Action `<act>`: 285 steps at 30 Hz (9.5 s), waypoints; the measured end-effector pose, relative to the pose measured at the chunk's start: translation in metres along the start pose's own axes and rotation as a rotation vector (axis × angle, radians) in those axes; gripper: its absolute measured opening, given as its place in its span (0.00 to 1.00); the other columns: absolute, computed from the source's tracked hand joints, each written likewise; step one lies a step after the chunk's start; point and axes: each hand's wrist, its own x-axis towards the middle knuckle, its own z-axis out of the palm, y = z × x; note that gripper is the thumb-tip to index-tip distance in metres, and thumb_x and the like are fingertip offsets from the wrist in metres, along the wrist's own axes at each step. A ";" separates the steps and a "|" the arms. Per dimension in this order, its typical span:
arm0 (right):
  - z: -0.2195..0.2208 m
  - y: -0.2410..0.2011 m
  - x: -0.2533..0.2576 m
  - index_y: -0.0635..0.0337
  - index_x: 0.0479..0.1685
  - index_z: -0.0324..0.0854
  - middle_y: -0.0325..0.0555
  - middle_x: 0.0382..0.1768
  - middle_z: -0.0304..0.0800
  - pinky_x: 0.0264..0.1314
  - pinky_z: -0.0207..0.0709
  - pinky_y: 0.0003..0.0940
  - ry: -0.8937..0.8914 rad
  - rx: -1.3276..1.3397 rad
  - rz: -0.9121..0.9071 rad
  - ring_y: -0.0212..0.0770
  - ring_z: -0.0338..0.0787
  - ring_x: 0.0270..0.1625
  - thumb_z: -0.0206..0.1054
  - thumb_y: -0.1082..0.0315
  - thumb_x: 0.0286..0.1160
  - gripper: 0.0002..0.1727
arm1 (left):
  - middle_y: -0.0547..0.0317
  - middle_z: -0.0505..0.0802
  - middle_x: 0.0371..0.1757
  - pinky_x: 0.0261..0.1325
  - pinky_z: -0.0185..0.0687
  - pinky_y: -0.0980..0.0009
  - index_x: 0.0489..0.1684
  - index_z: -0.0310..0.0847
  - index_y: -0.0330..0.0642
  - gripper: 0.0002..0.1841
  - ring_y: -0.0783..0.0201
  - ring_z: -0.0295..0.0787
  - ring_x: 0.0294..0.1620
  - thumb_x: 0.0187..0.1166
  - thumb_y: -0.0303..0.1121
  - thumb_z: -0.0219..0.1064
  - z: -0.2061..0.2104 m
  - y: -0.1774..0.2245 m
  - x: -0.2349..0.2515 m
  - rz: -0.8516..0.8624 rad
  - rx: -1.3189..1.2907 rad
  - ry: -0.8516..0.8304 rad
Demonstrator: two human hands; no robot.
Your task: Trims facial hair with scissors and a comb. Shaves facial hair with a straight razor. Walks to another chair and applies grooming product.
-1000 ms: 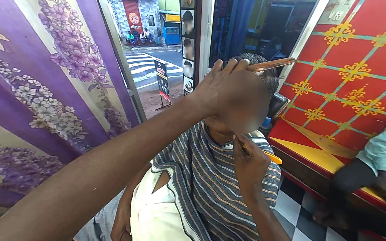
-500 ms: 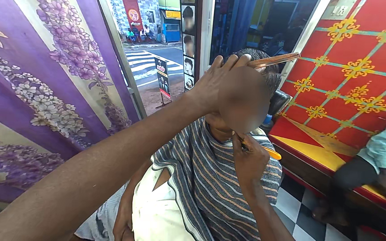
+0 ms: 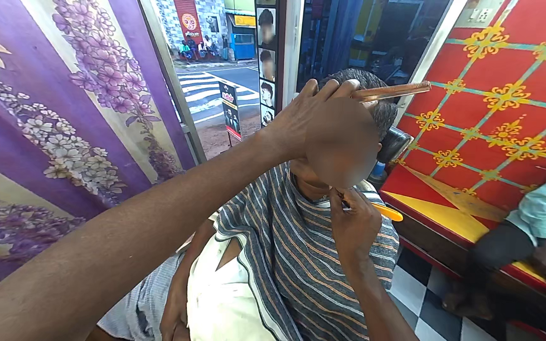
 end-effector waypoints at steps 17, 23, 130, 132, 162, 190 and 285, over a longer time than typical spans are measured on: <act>-0.005 0.010 0.006 0.52 0.49 0.97 0.44 0.49 0.97 0.42 0.89 0.33 0.056 0.058 -0.067 0.37 0.96 0.47 0.74 0.67 0.74 0.09 | 0.41 0.73 0.83 0.55 0.70 0.52 0.93 0.59 0.64 0.53 0.43 0.78 0.65 0.57 0.48 0.84 0.006 -0.007 -0.002 0.134 -0.012 0.095; -0.002 0.010 0.006 0.52 0.47 0.97 0.44 0.47 0.98 0.43 0.89 0.34 0.049 0.030 -0.064 0.39 0.97 0.47 0.74 0.67 0.74 0.08 | 0.41 0.72 0.83 0.54 0.71 0.51 0.92 0.59 0.63 0.56 0.42 0.78 0.65 0.54 0.59 0.84 0.006 -0.007 -0.001 0.140 -0.022 0.094; -0.018 0.027 0.008 0.49 0.45 0.98 0.39 0.47 0.98 0.43 0.90 0.32 -0.079 0.121 -0.164 0.35 0.96 0.47 0.71 0.65 0.75 0.09 | 0.44 0.82 0.76 0.49 0.73 0.57 0.81 0.75 0.57 0.27 0.47 0.84 0.57 0.85 0.54 0.61 0.009 -0.016 -0.014 0.300 0.097 0.314; -0.027 0.028 0.003 0.49 0.46 0.98 0.38 0.47 0.98 0.43 0.90 0.32 -0.096 0.129 -0.180 0.35 0.96 0.47 0.71 0.64 0.75 0.10 | 0.42 0.81 0.77 0.50 0.72 0.56 0.81 0.75 0.57 0.28 0.46 0.83 0.58 0.86 0.57 0.56 0.011 -0.016 -0.018 0.280 0.051 0.308; -0.080 0.027 0.073 0.46 0.45 0.87 0.36 0.21 0.84 0.19 0.78 0.46 -0.677 -0.263 -0.471 0.44 0.87 0.21 0.66 0.58 0.80 0.07 | 0.55 0.84 0.51 0.32 0.81 0.61 0.56 0.72 0.47 0.31 0.61 0.81 0.31 0.63 0.49 0.86 0.075 0.103 -0.090 -1.269 -1.220 0.368; -0.070 -0.014 0.113 0.49 0.37 0.90 0.44 0.34 0.92 0.37 0.82 0.49 -1.030 -0.631 -0.357 0.50 0.92 0.39 0.69 0.64 0.80 0.06 | 0.57 0.85 0.46 0.31 0.81 0.65 0.59 0.70 0.51 0.27 0.62 0.82 0.30 0.66 0.34 0.82 0.088 0.115 -0.090 -1.291 -1.334 0.486; -0.092 0.003 0.095 0.48 0.44 0.92 0.42 0.31 0.91 0.25 0.81 0.49 -0.662 -0.486 -0.355 0.50 0.91 0.29 0.74 0.69 0.73 0.06 | 0.54 0.83 0.57 0.40 0.88 0.63 0.66 0.66 0.47 0.37 0.64 0.87 0.37 0.60 0.43 0.87 0.093 0.139 -0.074 -1.363 -1.161 0.641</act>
